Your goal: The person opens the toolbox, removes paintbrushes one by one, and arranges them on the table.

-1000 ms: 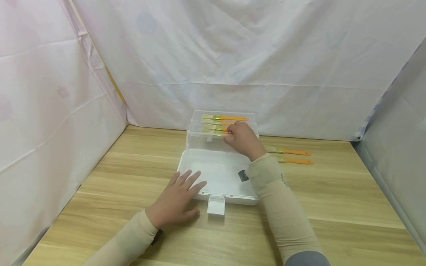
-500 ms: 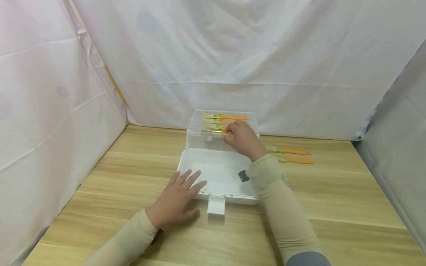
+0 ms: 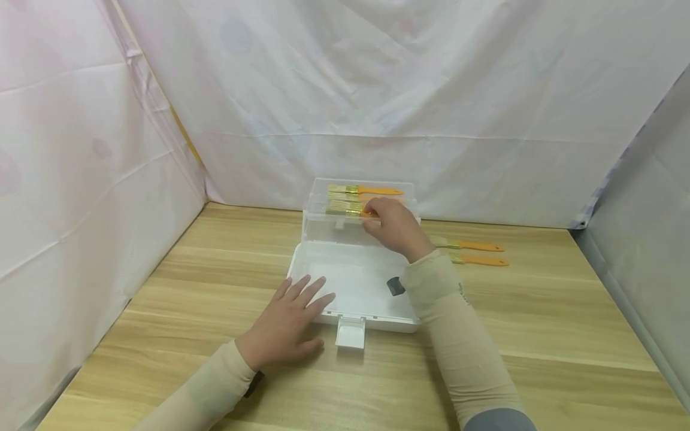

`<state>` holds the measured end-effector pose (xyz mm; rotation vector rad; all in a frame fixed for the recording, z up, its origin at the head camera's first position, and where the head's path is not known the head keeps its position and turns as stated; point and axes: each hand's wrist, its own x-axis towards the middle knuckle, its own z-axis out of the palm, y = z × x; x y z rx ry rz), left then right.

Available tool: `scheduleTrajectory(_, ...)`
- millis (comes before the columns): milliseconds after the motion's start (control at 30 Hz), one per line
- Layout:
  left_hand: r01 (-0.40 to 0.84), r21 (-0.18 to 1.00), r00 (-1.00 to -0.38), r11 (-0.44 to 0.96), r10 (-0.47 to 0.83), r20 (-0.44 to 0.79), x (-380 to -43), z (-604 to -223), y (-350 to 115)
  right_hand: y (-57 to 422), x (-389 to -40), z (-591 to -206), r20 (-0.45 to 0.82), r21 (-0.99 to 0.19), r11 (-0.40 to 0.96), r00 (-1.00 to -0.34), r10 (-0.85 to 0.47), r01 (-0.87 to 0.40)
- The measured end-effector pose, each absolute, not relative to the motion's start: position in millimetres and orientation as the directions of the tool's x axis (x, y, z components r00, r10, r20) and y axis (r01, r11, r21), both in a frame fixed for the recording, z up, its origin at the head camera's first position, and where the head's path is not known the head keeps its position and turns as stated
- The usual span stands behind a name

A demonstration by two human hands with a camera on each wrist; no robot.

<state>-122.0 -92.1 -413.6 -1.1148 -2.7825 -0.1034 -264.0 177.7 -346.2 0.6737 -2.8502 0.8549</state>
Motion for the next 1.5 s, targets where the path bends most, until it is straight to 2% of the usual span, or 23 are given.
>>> scheduleTrajectory(500,0.690,0.007,-0.714,0.723,0.680,0.166,-121,-412,-92,178,-263,-347,0.255,-0.499,0.734,-0.887,-0.384,-0.461)
scheduleTrajectory(1200,0.687,0.019,-0.719,0.726,0.677,0.154,-121,-414,-89,184,-260,-346,0.251,-0.591,0.703,-0.919,-0.305,-0.395)
scheduleTrajectory(1500,0.689,0.022,-0.718,0.725,0.678,0.158,-121,-412,-89,187,-259,-342,0.321,-0.577,0.675,-0.888,-0.330,-0.459)
